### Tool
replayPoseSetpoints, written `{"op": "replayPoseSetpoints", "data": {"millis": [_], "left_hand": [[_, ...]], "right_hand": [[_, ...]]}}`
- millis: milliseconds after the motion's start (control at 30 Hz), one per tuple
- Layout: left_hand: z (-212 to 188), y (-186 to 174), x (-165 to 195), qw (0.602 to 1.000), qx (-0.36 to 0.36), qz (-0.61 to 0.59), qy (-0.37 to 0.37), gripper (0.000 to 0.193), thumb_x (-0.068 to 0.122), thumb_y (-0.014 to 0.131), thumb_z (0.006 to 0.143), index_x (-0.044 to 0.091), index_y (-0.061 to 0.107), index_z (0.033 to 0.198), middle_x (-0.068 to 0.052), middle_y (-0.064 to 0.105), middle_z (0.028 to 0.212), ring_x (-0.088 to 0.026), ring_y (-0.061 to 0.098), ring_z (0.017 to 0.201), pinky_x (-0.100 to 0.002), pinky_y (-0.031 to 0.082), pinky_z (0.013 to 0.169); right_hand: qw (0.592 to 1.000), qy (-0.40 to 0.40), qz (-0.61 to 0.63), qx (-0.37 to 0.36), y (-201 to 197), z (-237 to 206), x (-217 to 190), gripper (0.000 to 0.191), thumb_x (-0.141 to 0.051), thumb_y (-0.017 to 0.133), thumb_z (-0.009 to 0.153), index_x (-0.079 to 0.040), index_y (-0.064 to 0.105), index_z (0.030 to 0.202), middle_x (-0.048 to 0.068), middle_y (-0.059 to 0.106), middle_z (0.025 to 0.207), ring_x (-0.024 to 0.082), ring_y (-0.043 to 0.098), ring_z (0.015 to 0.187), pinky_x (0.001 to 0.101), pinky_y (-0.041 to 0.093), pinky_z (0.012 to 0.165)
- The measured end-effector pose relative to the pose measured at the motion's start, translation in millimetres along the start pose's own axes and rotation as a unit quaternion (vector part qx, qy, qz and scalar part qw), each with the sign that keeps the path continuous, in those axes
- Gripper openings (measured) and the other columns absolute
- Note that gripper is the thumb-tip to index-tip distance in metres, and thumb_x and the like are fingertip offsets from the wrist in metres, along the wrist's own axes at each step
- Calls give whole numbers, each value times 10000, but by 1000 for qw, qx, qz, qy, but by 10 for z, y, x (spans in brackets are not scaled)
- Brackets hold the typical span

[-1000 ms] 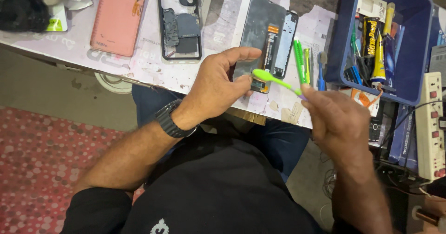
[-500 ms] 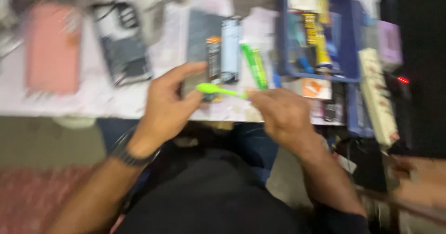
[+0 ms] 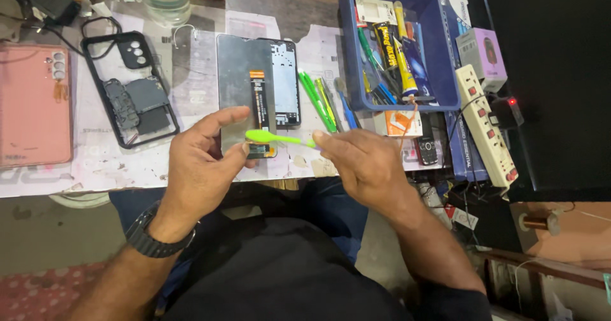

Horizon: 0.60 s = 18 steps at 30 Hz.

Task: The person cleans a disassembled smartphone screen assembly using a toothbrush and a small brush. They wipe the back and edges of the screen, then apply a small amount of adhesive from a tube to the frame before brushing again.

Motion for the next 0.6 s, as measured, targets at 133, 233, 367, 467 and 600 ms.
{"op": "replayPoseSetpoints", "data": {"millis": [133, 233, 367, 467, 600], "left_hand": [[-19, 11, 17, 1000, -6, -12, -6, 443, -46, 599, 922, -52, 587, 1364, -99, 735, 1058, -87, 702, 838, -249, 628, 734], [-9, 4, 3, 1000, -2, 7, 1, 446, -52, 602, 912, -49, 593, 1358, -95, 735, 1071, -84, 704, 840, -246, 632, 738], [4, 1, -52, 999, -11, -21, 24, 441, -57, 577, 937, -51, 590, 1378, -88, 711, 1106, -71, 679, 861, -238, 629, 764], [14, -45, -83, 1000, -13, -20, 19, 457, -58, 579, 910, -43, 598, 1366, -87, 717, 1084, -75, 690, 829, -235, 621, 737], [-2, -67, -89, 999, -13, -19, 24, 443, -45, 567, 919, -35, 601, 1361, -76, 727, 1117, -64, 693, 816, -229, 623, 744]], "right_hand": [[1000, -4, -20, -8, 7, -1, -14, 344, 13, 728, 915, -59, 675, 1246, 133, 726, 950, 307, 712, 812, 401, 551, 665], [1000, 0, -1, -3, 10, -15, 7, 321, 16, 722, 921, -48, 682, 1233, 134, 728, 951, 297, 715, 810, 393, 559, 672], [999, 17, -22, -21, 53, -67, 52, 289, 28, 718, 910, -35, 698, 1192, 137, 733, 935, 311, 712, 806, 412, 552, 687], [1000, 10, -23, -14, 156, -66, 71, 267, 36, 715, 937, -49, 698, 1190, 136, 742, 972, 304, 729, 850, 402, 570, 745], [1000, 25, -10, 7, 148, -80, 83, 244, 3, 774, 1002, -64, 683, 1218, 157, 729, 991, 304, 722, 873, 367, 555, 753]]}}
Point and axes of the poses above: each hand's wrist, its own z-axis towards the middle knuckle, its own y-axis out of the palm, x = y × z, the point moved 1 cm from there along z, towards the middle knuckle
